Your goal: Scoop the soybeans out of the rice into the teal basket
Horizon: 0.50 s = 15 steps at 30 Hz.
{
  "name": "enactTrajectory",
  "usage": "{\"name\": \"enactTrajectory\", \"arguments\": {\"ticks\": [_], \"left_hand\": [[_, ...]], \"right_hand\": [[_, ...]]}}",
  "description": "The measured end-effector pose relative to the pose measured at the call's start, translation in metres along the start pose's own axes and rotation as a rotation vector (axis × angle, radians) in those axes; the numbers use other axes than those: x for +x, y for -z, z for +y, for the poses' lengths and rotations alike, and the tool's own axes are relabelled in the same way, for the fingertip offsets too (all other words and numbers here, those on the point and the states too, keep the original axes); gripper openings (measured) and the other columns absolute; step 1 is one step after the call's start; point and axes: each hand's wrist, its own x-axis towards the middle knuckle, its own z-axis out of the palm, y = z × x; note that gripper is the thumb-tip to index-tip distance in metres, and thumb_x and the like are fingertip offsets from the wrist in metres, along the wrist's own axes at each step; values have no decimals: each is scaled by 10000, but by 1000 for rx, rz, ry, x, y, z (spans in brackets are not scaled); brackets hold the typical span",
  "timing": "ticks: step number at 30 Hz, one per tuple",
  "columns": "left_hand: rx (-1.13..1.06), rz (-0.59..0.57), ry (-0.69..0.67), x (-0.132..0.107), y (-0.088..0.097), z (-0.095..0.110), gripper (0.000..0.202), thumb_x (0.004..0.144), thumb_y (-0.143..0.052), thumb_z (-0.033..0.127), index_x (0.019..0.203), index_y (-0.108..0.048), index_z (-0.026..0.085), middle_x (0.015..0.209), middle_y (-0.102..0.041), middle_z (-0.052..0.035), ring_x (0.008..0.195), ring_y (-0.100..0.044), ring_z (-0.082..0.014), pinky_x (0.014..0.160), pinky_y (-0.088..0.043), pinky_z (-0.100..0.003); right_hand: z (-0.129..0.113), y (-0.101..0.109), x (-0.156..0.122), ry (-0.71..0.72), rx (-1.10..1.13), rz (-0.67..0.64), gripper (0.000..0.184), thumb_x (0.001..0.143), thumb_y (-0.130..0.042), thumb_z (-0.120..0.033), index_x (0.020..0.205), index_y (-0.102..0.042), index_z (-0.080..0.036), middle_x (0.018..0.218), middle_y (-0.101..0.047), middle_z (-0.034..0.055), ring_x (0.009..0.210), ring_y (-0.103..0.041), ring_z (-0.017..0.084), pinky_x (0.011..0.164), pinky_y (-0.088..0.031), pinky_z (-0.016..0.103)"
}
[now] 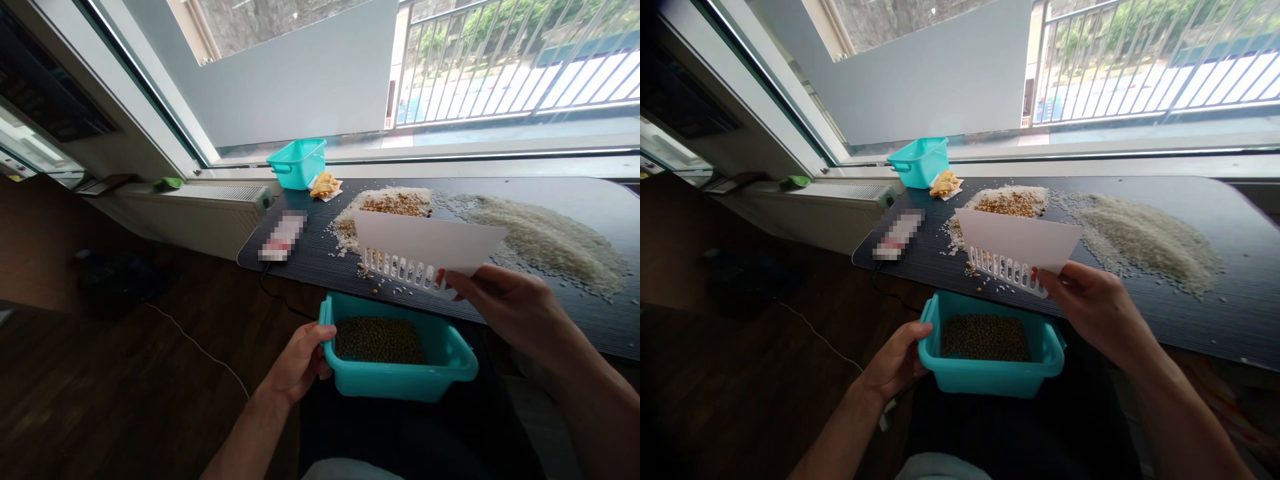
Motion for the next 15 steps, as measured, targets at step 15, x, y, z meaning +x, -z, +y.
{"name": "enactTrajectory", "arguments": {"ticks": [15], "left_hand": [[-4, 5, 2, 0, 0, -1, 345, 705, -648, 347, 479, -461, 165, 375, -404, 53, 340, -368, -61, 354, -263, -197]], "right_hand": [[0, -6, 2, -34, 14, -50, 294, 676, -603, -527, 685, -683, -244, 599, -639, -1, 557, -555, 166, 514, -439, 293]]}}
